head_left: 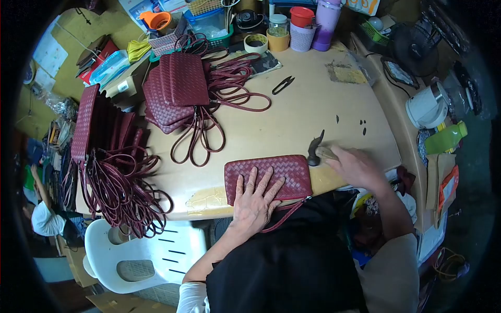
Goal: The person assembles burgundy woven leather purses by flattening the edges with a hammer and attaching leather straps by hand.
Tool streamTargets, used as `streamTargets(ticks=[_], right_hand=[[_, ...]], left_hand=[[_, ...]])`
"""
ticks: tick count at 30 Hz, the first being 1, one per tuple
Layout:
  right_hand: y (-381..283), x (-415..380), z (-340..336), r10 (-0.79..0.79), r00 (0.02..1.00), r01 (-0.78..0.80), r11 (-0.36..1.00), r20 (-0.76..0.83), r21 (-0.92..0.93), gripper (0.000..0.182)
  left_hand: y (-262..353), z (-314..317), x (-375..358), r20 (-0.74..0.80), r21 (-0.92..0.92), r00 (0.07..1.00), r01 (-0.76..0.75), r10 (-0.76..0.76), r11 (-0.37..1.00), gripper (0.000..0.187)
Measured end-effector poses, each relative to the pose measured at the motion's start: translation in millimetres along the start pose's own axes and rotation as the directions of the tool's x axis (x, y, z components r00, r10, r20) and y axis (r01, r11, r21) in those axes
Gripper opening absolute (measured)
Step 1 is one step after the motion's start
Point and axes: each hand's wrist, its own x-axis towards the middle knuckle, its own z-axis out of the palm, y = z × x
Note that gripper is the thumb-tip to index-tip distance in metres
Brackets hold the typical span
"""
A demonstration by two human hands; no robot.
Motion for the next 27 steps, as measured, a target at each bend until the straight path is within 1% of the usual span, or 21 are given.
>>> streamTargets(ticks=[1,3,4,5,6,7,9,10,11,12,13,15,16,17,19,20,21,23,24,26,27], right_hand=[[-4,-1,-5,-0.001,1.0,0.001,1.0,0.004,0.0,0.035],[-18,-1,-8,0.153,0.981,-0.13,0.975,-0.12,0.179,0.035],[-25,-1,2,0.243,0.961,-0.19,0.928,-0.133,0.321,0.035],[-21,-1,12,0.242,0.961,-0.189,0.928,-0.132,0.32,0.035],[-18,1,19,0.171,0.982,-0.151,0.965,-0.081,0.213,0.036],[-16,2,20,0.105,0.994,-0.102,0.989,-0.024,0.109,0.037],[-7,-2,1,0.037,0.999,-0.038,0.997,0.019,0.066,0.035],[-7,-5,1,0.038,0.994,-0.028,0.995,-0.104,0.096,0.034],[-12,-3,5,0.039,0.974,-0.01,0.992,-0.224,0.127,0.034],[-18,3,15,0.146,0.961,-0.076,0.956,-0.236,0.282,0.036],[-20,5,23,0.119,0.968,-0.053,0.958,-0.222,0.284,0.036],[-14,11,28,0.139,0.989,-0.135,0.986,-0.044,0.098,0.037],[-18,14,8,0.099,0.994,-0.1,0.995,0.038,0.02,0.039],[-21,21,6,0.065,0.997,-0.066,0.998,0.042,0.017,0.039],[-37,31,2,-0.177,0.97,0.169,0.984,-0.167,-0.058,0.037],[-58,38,-6,-0.126,0.989,0.125,0.992,-0.075,-0.008,0.035],[-76,46,-8,-0.134,0.988,0.134,0.991,-0.072,-0.012,0.035],[-104,57,-10,-0.342,0.935,0.338,0.939,-0.095,-0.06,0.033],[-119,62,-9,-0.343,0.934,0.339,0.939,-0.096,-0.059,0.033],[-142,73,-5,-0.488,0.852,0.51,0.855,-0.191,0.09,0.036],[-145,81,4,-0.49,0.851,0.512,0.854,-0.189,0.092,0.036]], left_hand=[[0,-1,0,0.004,0.01,1.0,0.001,-0.001,1.0,0.057],[1,0,-2,0.016,0.015,1.0,-0.004,0.003,1.0,0.057],[0,2,-2,0.004,0.018,1.0,-0.006,0.006,1.0,0.057],[0,2,-3,-0.011,0.024,1.0,-0.008,0.008,1.0,0.057],[-1,3,-3,-0.119,0.038,0.992,-0.046,0.05,0.998,0.055],[-4,7,-5,-0.124,0.044,0.991,-0.044,0.049,0.998,0.055],[-8,15,-9,-0.265,-0.13,0.963,-0.087,0.05,0.988,0.05],[-8,12,-7,-0.354,-0.142,0.933,-0.126,0.069,0.982,0.042],[-9,13,-8,-0.352,-0.13,0.935,-0.107,0.055,0.986,0.042],[-11,17,-9,-0.361,-0.146,0.93,-0.124,0.064,0.981,0.039],[-11,20,-12,-0.371,-0.163,0.926,-0.138,0.069,0.977,0.037],[-11,20,-12,-0.409,-0.148,0.912,-0.11,0.041,0.983,0.035],[-11,20,-13,-0.414,-0.152,0.909,-0.127,0.053,0.98,0.035],[-11,21,-12,-0.421,-0.154,0.905,-0.143,0.066,0.978,0.035],[-12,20,-12,-0.417,-0.123,0.906,-0.139,0.076,0.983,0.035],[-12,21,-13,-0.423,-0.117,0.903,-0.14,0.078,0.983,0.035],[-12,22,-13,-0.432,-0.114,0.898,-0.145,0.083,0.983,0.035],[-12,21,-13,-0.426,-0.112,0.902,-0.135,0.075,0.985,0.035],[-12,21,-12,-0.416,-0.108,0.906,-0.131,0.074,0.985,0.034],[-13,21,-12,-0.408,-0.106,0.91,-0.129,0.075,0.986,0.033],[-13,22,-12,-0.401,-0.105,0.913,-0.127,0.075,0.986,0.032]])
